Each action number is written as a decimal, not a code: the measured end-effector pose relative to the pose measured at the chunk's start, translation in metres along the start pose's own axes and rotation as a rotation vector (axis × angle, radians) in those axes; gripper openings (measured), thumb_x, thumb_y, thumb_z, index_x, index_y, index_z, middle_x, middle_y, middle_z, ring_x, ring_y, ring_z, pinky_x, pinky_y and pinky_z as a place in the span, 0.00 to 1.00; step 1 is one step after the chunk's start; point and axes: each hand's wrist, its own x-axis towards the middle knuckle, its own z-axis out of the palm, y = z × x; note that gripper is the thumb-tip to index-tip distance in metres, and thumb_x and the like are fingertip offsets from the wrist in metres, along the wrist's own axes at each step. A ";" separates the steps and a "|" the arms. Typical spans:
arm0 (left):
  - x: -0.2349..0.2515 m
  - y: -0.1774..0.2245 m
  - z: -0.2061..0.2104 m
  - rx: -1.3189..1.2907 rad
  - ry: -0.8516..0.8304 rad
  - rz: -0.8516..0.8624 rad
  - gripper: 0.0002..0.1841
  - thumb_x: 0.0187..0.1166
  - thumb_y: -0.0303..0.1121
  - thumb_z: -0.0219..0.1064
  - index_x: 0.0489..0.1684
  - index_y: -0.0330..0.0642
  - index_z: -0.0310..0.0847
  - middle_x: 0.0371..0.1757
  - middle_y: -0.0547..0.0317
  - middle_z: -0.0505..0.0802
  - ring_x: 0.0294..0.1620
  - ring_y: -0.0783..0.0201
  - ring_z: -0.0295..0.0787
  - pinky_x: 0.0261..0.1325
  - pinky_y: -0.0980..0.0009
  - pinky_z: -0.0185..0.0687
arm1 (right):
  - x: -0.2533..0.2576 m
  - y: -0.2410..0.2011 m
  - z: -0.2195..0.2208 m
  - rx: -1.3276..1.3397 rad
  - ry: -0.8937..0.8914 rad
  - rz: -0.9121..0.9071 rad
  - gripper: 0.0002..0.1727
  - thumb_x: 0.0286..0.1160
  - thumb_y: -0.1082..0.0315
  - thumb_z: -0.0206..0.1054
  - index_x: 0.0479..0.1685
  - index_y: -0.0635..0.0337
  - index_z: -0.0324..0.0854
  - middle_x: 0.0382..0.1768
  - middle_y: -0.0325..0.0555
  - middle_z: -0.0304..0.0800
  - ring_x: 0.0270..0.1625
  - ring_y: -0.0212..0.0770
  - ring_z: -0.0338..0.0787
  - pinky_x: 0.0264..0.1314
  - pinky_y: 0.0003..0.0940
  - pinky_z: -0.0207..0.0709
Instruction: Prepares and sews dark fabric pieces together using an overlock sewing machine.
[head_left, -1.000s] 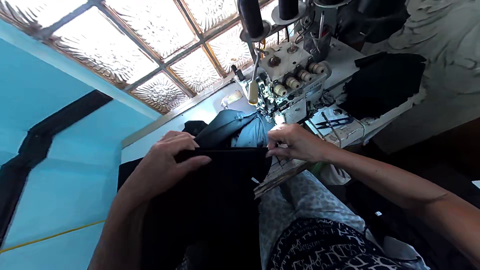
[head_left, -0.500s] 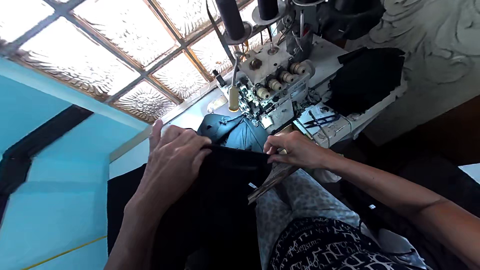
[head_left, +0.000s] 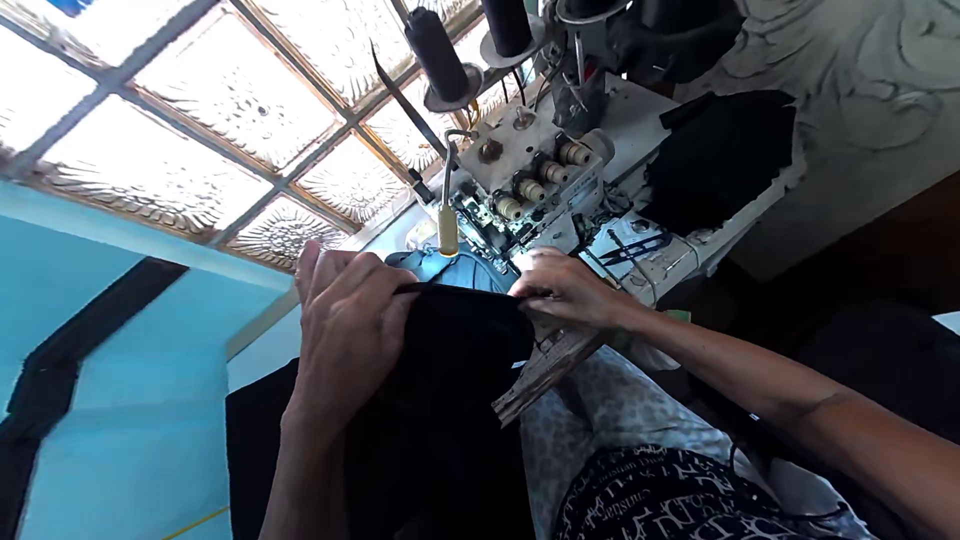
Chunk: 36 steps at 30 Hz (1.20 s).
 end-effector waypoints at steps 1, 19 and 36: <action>0.001 0.001 0.000 -0.038 0.017 -0.001 0.16 0.83 0.32 0.58 0.37 0.30 0.89 0.37 0.43 0.89 0.51 0.41 0.83 0.78 0.34 0.55 | 0.001 0.004 0.007 -0.033 0.061 -0.008 0.07 0.65 0.76 0.74 0.40 0.60 0.93 0.36 0.46 0.95 0.46 0.46 0.92 0.77 0.53 0.70; -0.039 0.151 0.108 -0.380 0.076 -0.174 0.09 0.73 0.31 0.66 0.24 0.40 0.89 0.25 0.57 0.90 0.35 0.59 0.90 0.76 0.54 0.71 | -0.030 0.015 0.064 -0.132 0.569 0.073 0.07 0.70 0.74 0.69 0.34 0.56 0.94 0.45 0.52 0.91 0.70 0.59 0.81 0.77 0.51 0.69; -0.006 0.071 0.112 -0.234 -0.061 -0.280 0.10 0.77 0.33 0.69 0.36 0.35 0.93 0.32 0.46 0.91 0.42 0.43 0.88 0.55 0.42 0.77 | -0.022 0.012 0.058 -0.079 0.442 0.205 0.10 0.61 0.76 0.74 0.37 0.54 0.96 0.44 0.51 0.92 0.72 0.66 0.80 0.76 0.62 0.69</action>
